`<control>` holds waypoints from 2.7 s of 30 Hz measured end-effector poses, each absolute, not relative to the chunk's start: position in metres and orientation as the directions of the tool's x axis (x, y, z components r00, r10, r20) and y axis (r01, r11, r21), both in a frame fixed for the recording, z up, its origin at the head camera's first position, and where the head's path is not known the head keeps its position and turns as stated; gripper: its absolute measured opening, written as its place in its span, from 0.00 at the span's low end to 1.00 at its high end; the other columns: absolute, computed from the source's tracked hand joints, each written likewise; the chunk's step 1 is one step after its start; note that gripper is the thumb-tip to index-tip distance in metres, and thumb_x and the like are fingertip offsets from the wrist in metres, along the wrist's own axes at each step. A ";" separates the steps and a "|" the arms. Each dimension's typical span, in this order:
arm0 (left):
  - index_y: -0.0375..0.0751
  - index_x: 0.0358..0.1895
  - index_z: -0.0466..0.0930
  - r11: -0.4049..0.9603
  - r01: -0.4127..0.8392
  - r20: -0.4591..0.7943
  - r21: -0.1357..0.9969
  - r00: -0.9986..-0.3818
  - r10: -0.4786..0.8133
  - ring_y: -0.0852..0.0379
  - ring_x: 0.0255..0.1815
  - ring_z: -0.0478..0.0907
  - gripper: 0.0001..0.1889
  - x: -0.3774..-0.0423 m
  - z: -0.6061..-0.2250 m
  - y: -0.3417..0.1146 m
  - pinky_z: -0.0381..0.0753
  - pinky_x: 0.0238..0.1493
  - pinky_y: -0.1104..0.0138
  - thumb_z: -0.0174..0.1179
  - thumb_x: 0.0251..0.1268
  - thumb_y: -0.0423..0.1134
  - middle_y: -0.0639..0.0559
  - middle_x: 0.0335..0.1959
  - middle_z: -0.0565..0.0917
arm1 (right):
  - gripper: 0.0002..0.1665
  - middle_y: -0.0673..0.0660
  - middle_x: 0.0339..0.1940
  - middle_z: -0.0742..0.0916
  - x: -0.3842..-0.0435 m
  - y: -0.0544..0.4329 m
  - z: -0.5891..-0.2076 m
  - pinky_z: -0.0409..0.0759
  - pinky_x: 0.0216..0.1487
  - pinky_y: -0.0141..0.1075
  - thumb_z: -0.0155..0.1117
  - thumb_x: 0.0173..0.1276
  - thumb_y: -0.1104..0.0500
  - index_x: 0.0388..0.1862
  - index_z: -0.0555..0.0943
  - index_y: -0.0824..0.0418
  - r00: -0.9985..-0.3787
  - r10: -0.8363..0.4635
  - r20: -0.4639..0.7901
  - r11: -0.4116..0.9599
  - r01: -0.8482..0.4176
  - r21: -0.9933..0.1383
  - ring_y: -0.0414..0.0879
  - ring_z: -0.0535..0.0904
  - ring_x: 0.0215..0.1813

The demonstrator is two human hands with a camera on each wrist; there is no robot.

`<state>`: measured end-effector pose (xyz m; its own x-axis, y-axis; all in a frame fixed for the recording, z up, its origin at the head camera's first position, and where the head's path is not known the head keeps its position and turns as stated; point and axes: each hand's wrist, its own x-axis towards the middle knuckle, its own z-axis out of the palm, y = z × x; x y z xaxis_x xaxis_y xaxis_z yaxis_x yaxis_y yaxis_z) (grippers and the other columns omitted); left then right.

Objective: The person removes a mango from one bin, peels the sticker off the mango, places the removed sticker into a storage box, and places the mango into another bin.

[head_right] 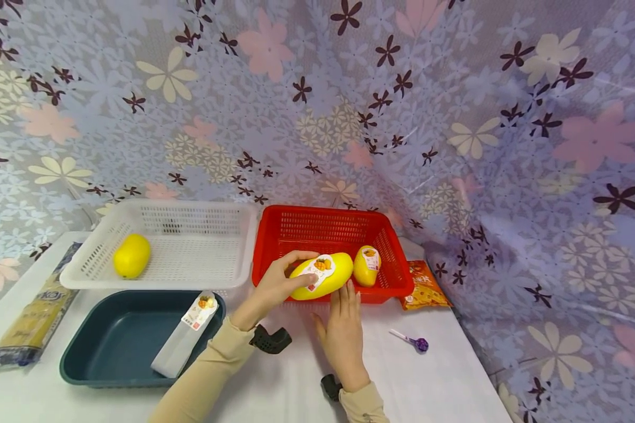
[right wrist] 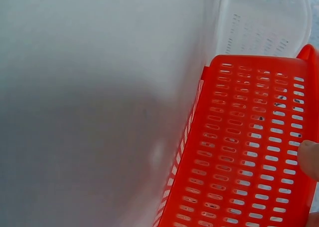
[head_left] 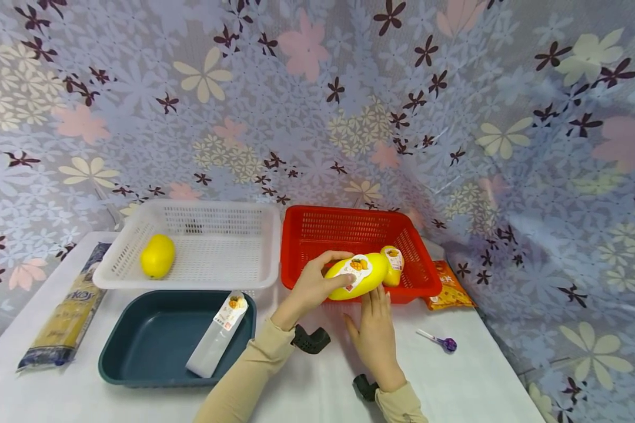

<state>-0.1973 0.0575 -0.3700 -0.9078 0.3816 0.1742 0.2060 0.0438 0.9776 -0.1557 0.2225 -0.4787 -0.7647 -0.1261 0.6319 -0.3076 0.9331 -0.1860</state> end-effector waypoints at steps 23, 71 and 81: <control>0.42 0.56 0.78 0.129 0.067 0.050 0.989 -0.990 0.133 0.55 0.43 0.74 0.24 -0.115 -0.436 0.001 0.77 0.38 0.71 0.67 0.53 0.39 0.41 0.51 0.80 | 0.38 0.67 0.65 0.76 -0.148 0.211 -0.463 0.66 0.66 0.59 0.75 0.53 0.63 0.64 0.72 0.68 -0.767 -0.077 0.637 0.873 -0.361 -0.328 0.64 0.67 0.68; 0.38 0.46 0.77 0.381 0.070 0.056 0.922 -0.997 0.048 0.52 0.42 0.79 0.17 -0.117 -0.478 0.010 0.76 0.42 0.63 0.66 0.57 0.43 0.44 0.42 0.80 | 0.65 0.65 0.76 0.61 -0.136 0.180 -0.501 0.60 0.72 0.47 0.83 0.40 0.41 0.74 0.60 0.60 -0.870 -0.479 0.119 0.432 -0.351 -0.831 0.60 0.57 0.76; 0.44 0.31 0.79 0.461 0.108 0.136 0.881 -0.990 -0.029 0.60 0.33 0.71 0.05 -0.127 -0.477 0.014 0.69 0.35 0.72 0.67 0.54 0.37 0.51 0.31 0.78 | 0.64 0.64 0.75 0.63 -0.137 0.178 -0.500 0.61 0.73 0.44 0.84 0.37 0.41 0.73 0.63 0.56 -0.854 -0.490 0.175 0.425 -0.410 -0.807 0.54 0.59 0.75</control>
